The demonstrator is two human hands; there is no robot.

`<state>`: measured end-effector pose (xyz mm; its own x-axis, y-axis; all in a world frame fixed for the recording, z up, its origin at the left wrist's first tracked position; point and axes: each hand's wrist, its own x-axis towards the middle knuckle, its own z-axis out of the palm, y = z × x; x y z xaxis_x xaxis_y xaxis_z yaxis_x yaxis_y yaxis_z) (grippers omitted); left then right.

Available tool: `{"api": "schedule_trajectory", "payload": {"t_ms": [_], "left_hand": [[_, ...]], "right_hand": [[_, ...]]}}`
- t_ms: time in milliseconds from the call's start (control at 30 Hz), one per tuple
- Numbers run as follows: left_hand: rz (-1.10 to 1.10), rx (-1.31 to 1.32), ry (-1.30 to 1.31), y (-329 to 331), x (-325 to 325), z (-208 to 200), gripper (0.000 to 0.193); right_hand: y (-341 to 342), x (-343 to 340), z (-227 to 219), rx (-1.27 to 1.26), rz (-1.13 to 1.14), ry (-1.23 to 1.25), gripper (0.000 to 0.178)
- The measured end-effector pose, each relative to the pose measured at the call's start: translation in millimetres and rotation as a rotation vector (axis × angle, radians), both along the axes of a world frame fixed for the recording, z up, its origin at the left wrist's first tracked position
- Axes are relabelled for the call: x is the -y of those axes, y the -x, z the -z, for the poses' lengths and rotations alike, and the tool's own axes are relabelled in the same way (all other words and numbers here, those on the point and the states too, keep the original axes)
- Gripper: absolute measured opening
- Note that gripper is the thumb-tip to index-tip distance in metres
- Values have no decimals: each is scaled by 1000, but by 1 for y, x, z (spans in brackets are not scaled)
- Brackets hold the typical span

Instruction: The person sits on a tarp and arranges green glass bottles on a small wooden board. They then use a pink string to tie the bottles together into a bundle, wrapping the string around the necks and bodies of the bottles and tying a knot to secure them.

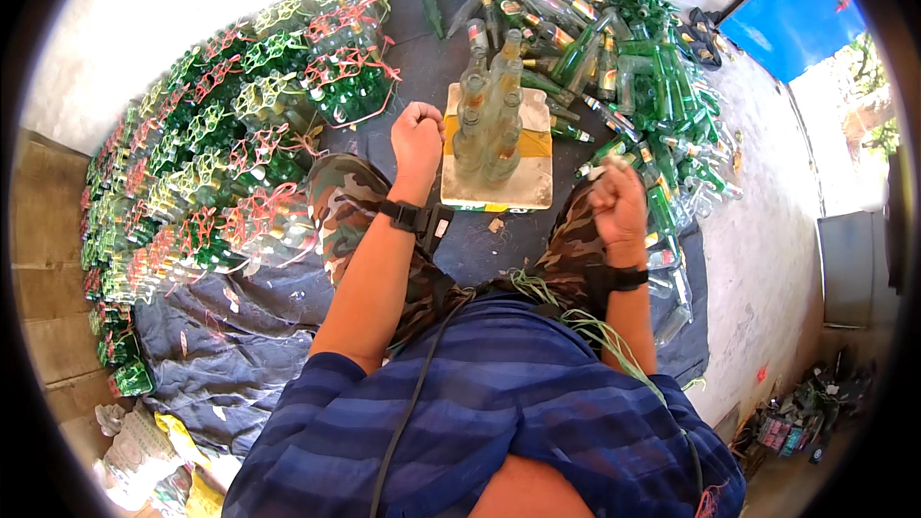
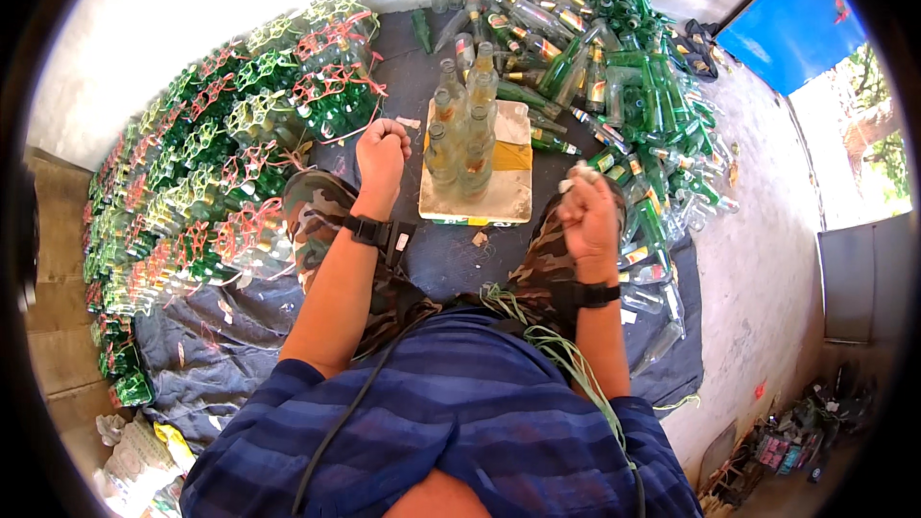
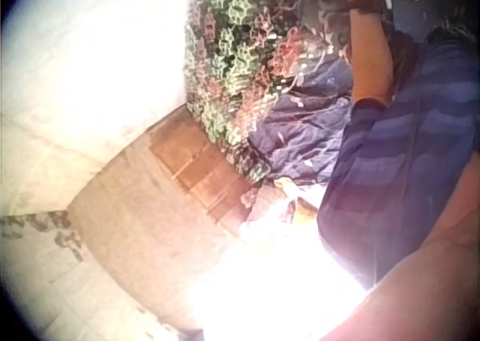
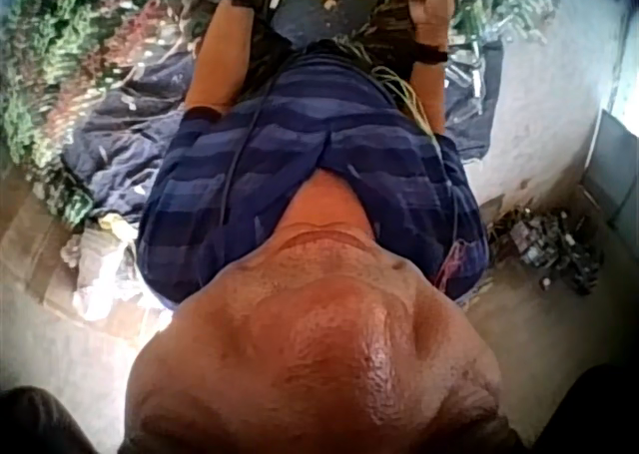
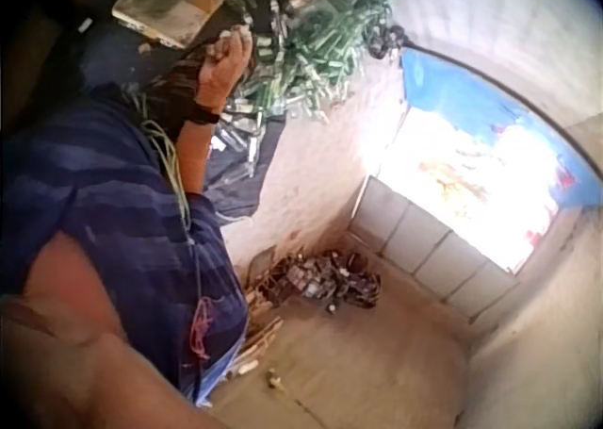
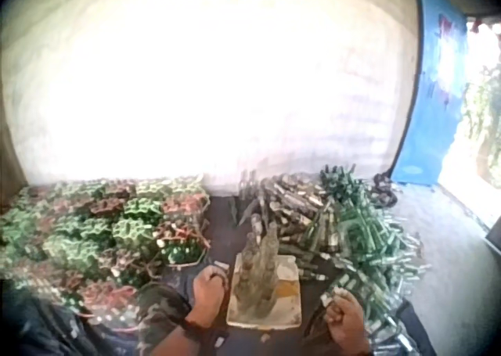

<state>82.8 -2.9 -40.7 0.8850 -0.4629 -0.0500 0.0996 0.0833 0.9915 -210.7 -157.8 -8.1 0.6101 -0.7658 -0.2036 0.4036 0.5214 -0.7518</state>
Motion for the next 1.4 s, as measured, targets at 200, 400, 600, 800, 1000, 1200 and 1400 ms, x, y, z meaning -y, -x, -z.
{"api": "schedule_trajectory", "payload": {"t_ms": [200,400,600,800,1000,1200,1400], "left_hand": [[14,64,19,-5,2,7,17],[-51,203,-79,-9,1,22,19],[-72,317,-109,0,5,8,18],[44,118,6,0,-5,5,14],[180,26,-161,-7,-12,12,14],[742,448,-837,11,-28,26,17],[872,523,-969,26,-25,18,22]], "right_hand": [[65,54,-1,-412,336,355,16],[147,86,52,-927,361,478,20],[279,88,211,-1178,54,826,26],[300,14,320,-1006,13,201,39],[376,-21,470,-1604,-458,951,36],[333,-25,427,-1614,-442,597,47],[316,-28,432,-810,255,-360,29]]}}
